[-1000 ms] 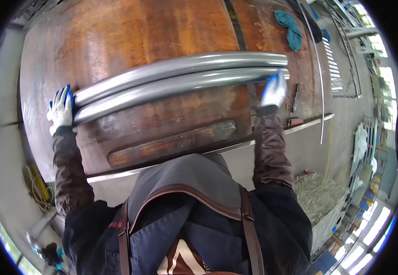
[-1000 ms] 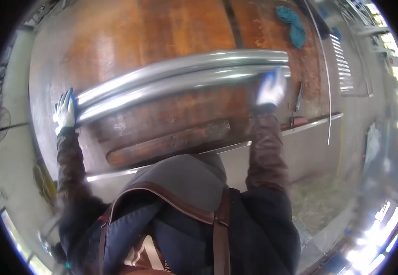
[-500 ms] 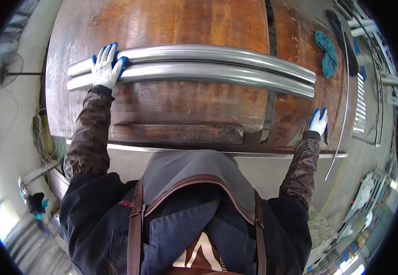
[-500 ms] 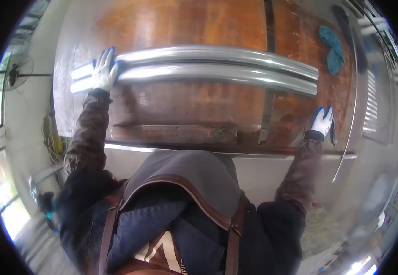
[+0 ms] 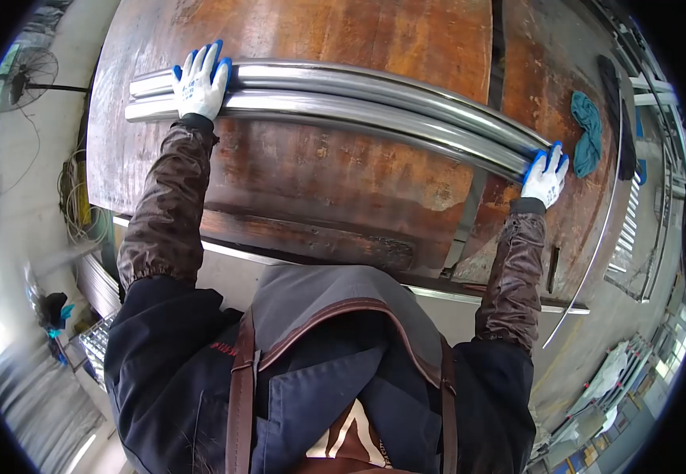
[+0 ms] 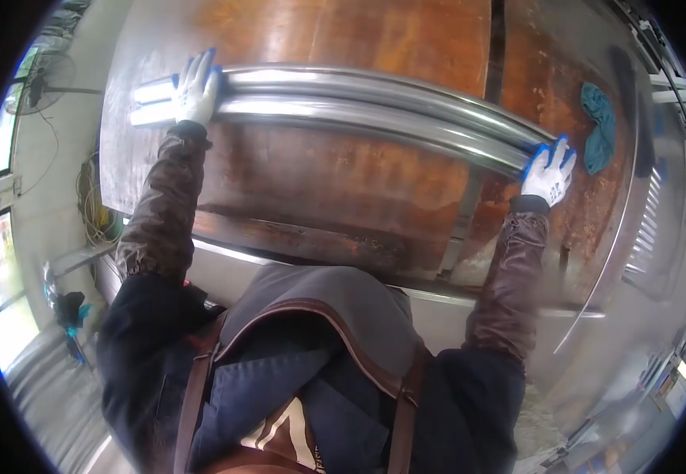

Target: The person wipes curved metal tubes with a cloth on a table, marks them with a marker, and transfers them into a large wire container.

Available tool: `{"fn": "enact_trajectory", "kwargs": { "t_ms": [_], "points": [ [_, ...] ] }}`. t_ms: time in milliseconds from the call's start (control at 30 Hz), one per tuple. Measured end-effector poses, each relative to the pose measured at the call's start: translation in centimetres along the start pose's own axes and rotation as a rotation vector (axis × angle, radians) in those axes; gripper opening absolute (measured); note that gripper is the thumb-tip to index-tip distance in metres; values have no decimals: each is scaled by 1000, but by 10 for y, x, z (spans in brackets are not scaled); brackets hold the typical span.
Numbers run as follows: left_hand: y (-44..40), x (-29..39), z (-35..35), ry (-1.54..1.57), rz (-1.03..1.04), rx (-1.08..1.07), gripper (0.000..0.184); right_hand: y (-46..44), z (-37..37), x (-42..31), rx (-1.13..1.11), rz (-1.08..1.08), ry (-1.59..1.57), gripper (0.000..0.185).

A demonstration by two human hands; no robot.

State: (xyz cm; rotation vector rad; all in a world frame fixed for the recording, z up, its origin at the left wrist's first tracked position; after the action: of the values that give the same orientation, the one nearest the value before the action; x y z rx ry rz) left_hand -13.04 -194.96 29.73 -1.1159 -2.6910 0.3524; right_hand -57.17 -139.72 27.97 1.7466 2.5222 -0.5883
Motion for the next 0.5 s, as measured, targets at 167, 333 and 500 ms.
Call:
{"fn": "enact_trajectory", "kwargs": {
  "t_ms": [167, 333, 500],
  "points": [
    [11, 7, -16, -14, 28, 48, 54, 23, -11, 0, 72, -74, -8, 53],
    [44, 8, -18, -16, 57, 76, 53, 56, -12, 5, 140, -161, -5, 50],
    [50, 10, -23, -38, 112, 16, 54, 54, -11, 12, 67, -216, -242, 54]
  ]
}}
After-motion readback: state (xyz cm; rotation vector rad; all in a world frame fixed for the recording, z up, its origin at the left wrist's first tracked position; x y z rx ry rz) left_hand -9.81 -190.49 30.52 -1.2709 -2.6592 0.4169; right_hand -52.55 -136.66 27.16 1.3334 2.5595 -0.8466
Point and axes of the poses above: each hand's wrist, its own y-axis away from the middle knuckle, its own z-axis out of the palm, x = y × z, the point moved 9 cm from there along -y, towards the middle knuckle, and after that the axes turned 6 degrees about -x, right-handed, at the moved point
